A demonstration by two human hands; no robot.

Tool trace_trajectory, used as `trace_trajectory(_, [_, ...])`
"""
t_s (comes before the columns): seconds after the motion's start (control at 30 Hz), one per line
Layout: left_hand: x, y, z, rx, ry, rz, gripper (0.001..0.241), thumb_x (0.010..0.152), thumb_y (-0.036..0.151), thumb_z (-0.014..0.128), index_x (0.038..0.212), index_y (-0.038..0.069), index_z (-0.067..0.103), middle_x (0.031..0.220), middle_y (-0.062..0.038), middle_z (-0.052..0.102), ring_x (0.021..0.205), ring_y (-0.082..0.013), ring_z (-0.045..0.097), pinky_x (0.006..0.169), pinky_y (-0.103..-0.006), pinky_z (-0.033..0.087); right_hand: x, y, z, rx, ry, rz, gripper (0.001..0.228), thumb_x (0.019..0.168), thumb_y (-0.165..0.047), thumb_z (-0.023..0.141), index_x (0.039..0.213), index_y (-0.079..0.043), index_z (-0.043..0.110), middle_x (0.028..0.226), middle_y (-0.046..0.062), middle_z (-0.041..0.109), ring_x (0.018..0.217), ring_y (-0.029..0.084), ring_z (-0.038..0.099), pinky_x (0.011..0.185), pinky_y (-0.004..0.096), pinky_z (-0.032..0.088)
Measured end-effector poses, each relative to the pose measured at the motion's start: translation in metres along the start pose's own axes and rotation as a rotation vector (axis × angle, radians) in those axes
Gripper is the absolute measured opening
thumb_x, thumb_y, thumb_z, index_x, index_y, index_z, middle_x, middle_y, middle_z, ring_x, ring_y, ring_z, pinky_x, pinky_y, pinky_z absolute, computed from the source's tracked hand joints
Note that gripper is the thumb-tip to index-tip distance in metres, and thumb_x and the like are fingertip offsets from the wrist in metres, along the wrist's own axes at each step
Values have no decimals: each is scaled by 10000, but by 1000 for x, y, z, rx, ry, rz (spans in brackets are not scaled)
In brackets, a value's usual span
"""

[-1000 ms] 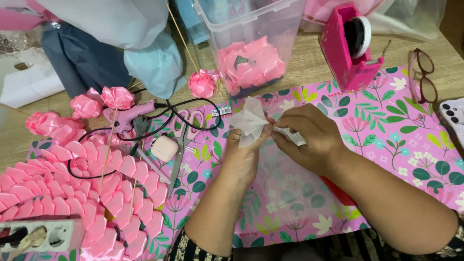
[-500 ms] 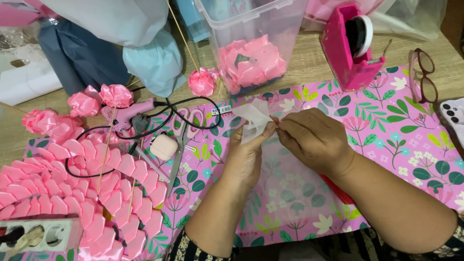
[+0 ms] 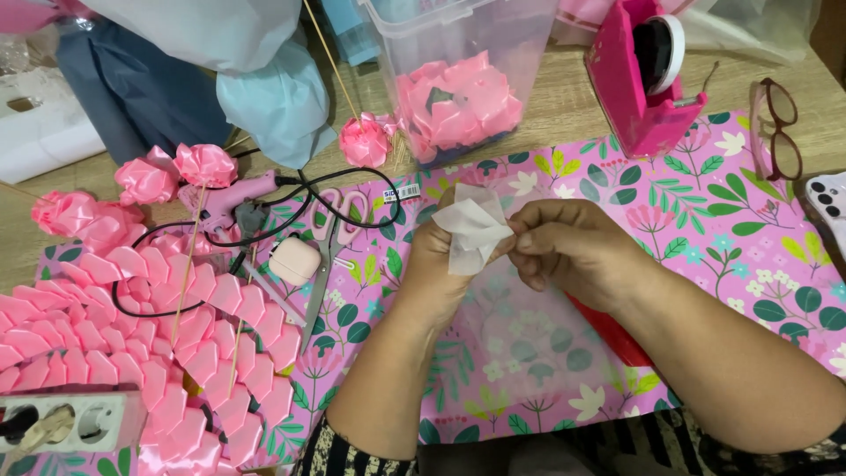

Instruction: The person uses a red utility knife to cut a sheet of translucent paper on a floral-patterned table. They then fold the cut paper into a small shape and place it into a pink basket.

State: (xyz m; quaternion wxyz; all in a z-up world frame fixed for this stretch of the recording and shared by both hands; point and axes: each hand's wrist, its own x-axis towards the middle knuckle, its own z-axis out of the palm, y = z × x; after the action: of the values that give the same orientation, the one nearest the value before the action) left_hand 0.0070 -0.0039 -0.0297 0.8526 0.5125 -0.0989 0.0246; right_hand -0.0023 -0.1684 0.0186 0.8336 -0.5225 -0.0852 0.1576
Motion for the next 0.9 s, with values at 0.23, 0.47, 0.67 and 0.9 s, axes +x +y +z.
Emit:
trace_trajectory(0.23, [2, 1, 3, 53, 56, -66, 169, 808, 42, 858, 959, 23, 785, 939, -80, 785, 869, -87, 671, 850, -250, 553, 13, 15, -15, -78, -26, -49, 125, 887, -55, 694, 890, 63, 652, 740, 127, 587, 634, 179, 616, 497, 305, 538])
trace_trajectory(0.47, [0, 4, 11, -3, 207, -123, 155, 838, 108, 846, 951, 29, 773, 898, -58, 748, 865, -88, 669, 869, -249, 525, 9, 3, 6, -1265, 176, -1112, 194, 834, 71, 841, 991, 34, 734, 871, 120, 701, 664, 209, 641, 547, 291, 558])
trace_trajectory(0.67, [-3, -3, 14, 61, 238, -39, 131, 835, 123, 847, 928, 56, 784, 991, -43, 667, 1009, -100, 586, 982, -320, 484, 10, 2, 11, -1363, 200, -1196, 173, 822, 119, 819, 950, 33, 742, 848, 127, 710, 638, 235, 641, 529, 302, 557])
trace_trajectory(0.9, [-3, -7, 15, 119, 235, 5, 169, 846, 122, 831, 996, 59, 783, 1070, -54, 612, 1122, -131, 536, 1084, -388, 436, 13, 12, -5, -1178, 167, -987, 132, 843, 133, 753, 879, 7, 739, 791, 85, 719, 603, 184, 622, 511, 289, 539])
